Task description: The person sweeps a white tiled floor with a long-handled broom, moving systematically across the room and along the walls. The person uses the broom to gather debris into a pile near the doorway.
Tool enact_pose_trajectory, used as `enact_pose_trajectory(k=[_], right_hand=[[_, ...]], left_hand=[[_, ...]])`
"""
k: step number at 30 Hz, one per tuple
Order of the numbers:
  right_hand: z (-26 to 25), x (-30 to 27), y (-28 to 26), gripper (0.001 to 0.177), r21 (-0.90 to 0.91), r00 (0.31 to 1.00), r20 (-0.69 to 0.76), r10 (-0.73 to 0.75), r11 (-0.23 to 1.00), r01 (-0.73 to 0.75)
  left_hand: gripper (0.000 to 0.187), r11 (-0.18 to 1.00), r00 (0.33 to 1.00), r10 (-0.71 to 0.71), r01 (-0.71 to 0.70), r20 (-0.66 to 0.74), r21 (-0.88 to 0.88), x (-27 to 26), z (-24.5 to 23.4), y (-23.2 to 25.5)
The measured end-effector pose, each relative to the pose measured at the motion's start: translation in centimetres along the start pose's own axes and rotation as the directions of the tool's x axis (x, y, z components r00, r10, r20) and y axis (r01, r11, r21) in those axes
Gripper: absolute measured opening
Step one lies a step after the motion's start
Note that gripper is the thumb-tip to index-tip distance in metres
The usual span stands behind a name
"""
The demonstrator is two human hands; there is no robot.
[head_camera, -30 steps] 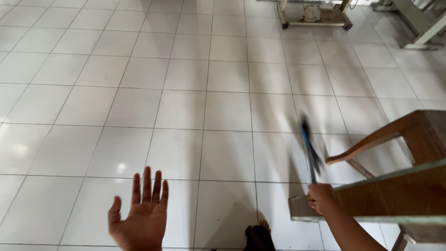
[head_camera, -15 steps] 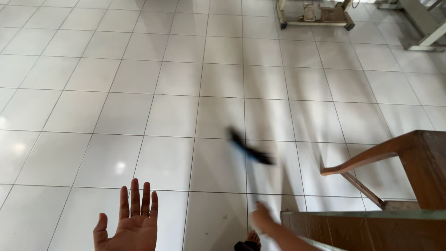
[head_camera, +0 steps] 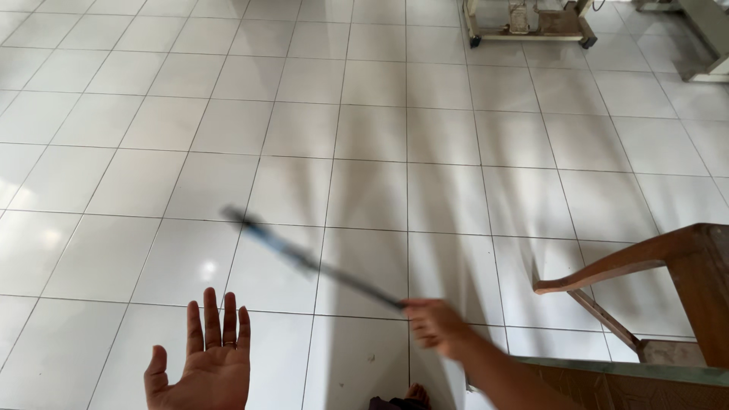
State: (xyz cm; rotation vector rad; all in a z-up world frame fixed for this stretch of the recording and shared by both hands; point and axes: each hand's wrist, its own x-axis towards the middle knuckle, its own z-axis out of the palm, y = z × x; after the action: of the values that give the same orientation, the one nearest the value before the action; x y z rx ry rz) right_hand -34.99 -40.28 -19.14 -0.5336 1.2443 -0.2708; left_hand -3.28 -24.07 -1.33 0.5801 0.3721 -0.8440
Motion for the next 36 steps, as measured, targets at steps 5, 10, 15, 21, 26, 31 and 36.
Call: enact_pose_trajectory(k=[5,10,15,21,26,31,36], right_hand=[[-9.7,-0.2,-3.3,0.048,-0.272,0.950,-0.223,-0.220,0.950,0.156],[-18.5,5.2,-4.0,0.027,-0.146,0.882,-0.461,-0.101,0.989,0.036],[-24.3,9.8,-3.3,0.036,0.105,0.803,-0.589,0.091,0.994,-0.036],[-17.8,12.1,3.9,0.026,-0.004,0.883,-0.467,0.038,0.999,-0.046],[-3.4,10.4,7.3,0.048,-0.246,0.971,-0.178,0.158,0.949,-0.199],[0.7,8.0,1.3,0.059,0.092,0.973,0.093,0.212,0.971,-0.220],[-2.7,4.2,-3.6,0.055,0.198,0.974,0.224,-0.030,0.980,-0.016]], left_hand=[[0.085,0.999,1.000,0.020,-0.020,0.020,-0.036,-0.2,0.5,-0.7],[0.085,0.999,0.999,0.042,-0.041,0.030,-0.034,-0.6,0.5,-1.2],[0.087,0.998,0.998,0.065,-0.065,-0.003,0.003,-0.3,-0.4,-1.2],[0.089,0.992,0.992,0.115,-0.113,-0.045,0.057,0.3,-1.2,-3.3],[0.089,0.993,0.995,0.088,-0.085,-0.038,0.077,0.4,-0.1,-5.6],[0.088,0.995,0.997,0.079,-0.078,-0.017,0.065,-0.5,0.8,-6.9],[0.089,0.995,0.998,0.048,-0.045,-0.037,0.089,-0.4,1.7,-7.7]])
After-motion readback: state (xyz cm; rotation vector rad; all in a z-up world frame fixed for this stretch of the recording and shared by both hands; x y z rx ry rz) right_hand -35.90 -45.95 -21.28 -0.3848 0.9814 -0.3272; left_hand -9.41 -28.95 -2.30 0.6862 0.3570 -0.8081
